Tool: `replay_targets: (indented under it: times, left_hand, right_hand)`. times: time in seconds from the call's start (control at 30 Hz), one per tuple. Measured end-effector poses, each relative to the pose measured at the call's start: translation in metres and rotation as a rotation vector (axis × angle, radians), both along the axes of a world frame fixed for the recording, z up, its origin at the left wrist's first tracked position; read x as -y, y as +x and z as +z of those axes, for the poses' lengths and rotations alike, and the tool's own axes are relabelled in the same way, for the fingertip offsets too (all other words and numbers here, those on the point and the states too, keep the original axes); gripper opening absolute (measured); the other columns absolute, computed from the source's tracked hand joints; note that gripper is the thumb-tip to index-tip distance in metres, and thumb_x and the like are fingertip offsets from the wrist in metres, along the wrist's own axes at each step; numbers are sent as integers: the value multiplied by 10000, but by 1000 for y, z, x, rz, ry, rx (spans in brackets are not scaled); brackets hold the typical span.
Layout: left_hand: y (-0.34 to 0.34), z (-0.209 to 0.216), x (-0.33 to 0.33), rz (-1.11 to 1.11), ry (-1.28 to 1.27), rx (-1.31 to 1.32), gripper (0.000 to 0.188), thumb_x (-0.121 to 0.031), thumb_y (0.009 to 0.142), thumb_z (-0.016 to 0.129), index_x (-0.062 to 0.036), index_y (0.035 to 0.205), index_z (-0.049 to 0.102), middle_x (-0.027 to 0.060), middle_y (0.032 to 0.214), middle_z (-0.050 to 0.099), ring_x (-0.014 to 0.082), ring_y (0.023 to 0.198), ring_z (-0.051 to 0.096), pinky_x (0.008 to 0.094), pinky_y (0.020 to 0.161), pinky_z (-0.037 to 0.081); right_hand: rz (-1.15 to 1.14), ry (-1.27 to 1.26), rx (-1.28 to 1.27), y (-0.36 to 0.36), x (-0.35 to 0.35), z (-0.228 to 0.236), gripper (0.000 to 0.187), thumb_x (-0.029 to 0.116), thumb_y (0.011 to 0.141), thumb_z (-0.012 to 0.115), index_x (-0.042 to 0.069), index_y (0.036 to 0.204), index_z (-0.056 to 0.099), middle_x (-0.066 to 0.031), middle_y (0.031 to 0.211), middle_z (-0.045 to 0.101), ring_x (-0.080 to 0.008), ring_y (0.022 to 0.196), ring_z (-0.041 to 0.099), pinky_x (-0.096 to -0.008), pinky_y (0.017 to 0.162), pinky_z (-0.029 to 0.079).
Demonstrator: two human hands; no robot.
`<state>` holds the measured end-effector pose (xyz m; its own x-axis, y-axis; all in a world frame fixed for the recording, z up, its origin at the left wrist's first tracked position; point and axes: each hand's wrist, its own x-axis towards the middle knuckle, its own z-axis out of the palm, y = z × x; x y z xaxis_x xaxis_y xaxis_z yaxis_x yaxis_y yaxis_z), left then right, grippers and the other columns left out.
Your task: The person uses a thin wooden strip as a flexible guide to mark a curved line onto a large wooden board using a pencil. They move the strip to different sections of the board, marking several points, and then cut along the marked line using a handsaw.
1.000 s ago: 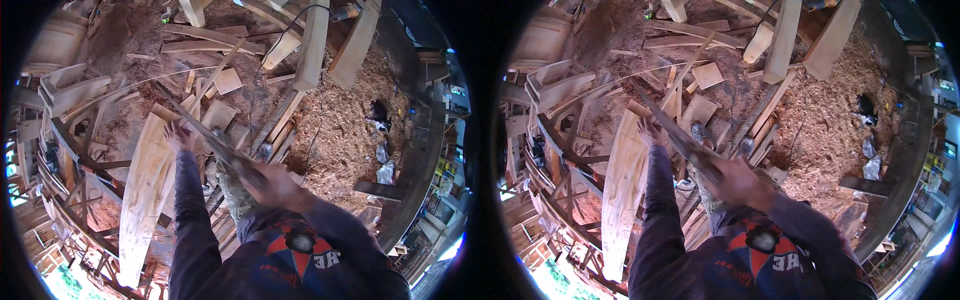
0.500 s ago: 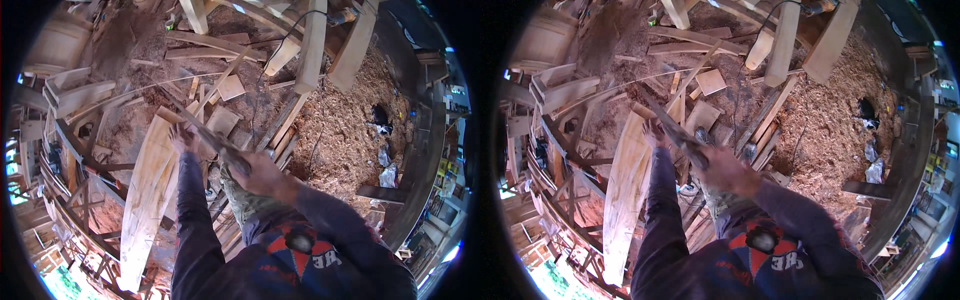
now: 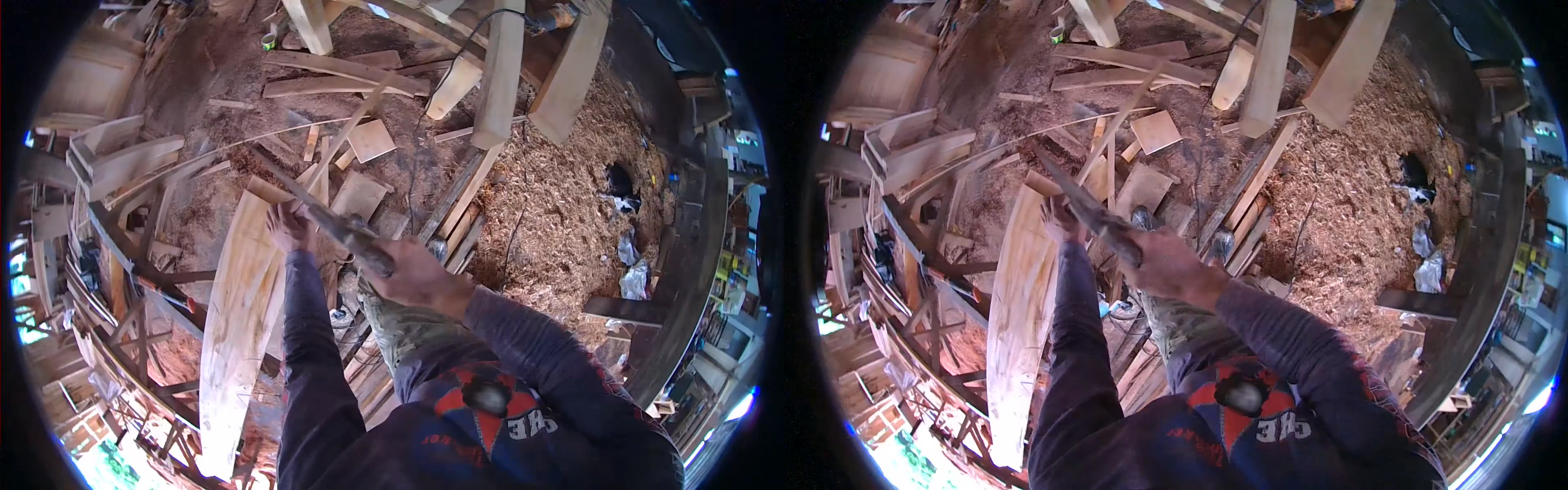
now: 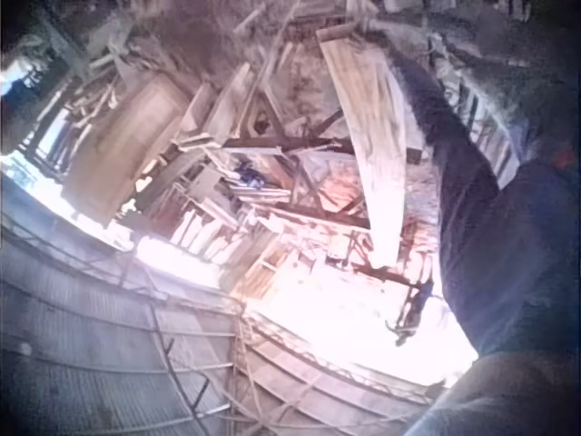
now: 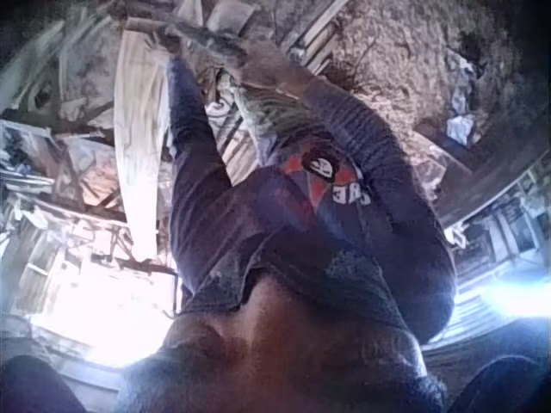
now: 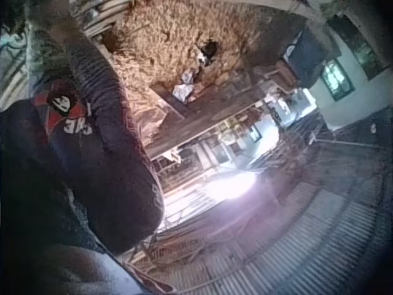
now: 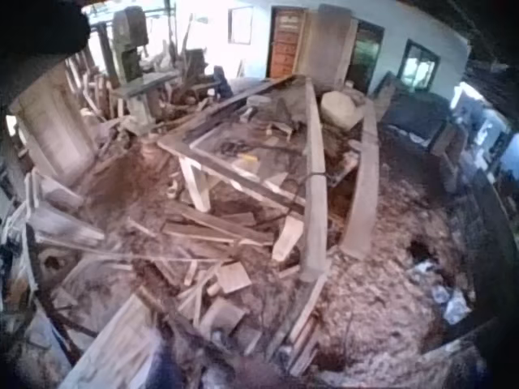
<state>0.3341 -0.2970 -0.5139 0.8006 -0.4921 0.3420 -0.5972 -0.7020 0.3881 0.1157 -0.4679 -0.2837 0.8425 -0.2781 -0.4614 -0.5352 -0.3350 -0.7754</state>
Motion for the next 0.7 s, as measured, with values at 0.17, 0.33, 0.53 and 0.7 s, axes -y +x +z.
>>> replay_targets:
  times: [0.17, 0.33, 0.53, 0.7]
  left_hand:
    - [-10, -3, -10, 115, 89, -29, 260, -117, 679, 625, -69, 926, 560, 155, 941, 544, 363, 950, 512, 480, 869, 411]
    - [-5, 12, -13, 103, 57, -47, 283, -105, 657, 622, -89, 936, 576, 153, 972, 549, 364, 980, 510, 483, 893, 407]
    - [-2, 2, 1, 63, 23, -58, 270, -95, 663, 618, -99, 931, 584, 143, 952, 553, 357, 969, 516, 481, 855, 415]
    - [-10, 4, -7, 102, 27, -45, 237, -60, 675, 585, -92, 910, 582, 154, 912, 555, 360, 930, 519, 470, 843, 420]
  right_hand:
    - [103, 27, 116, -101, 17, 80, 285, 121, 790, 694, 45, 1062, 655, -128, 674, 604, -288, 584, 635, -363, 555, 510]
    - [266, 72, 12, -182, 47, 170, 383, 126, 731, 724, -22, 1074, 644, -165, 774, 652, -324, 670, 676, -372, 598, 546]
    - [-24, 45, 143, -12, -1, -1, 204, 161, 833, 660, 41, 997, 653, -168, 704, 634, -271, 653, 666, -360, 579, 502]
    - [48, 30, 108, -106, 14, 79, 250, 64, 789, 688, 34, 1038, 678, -141, 682, 612, -299, 590, 634, -360, 535, 490]
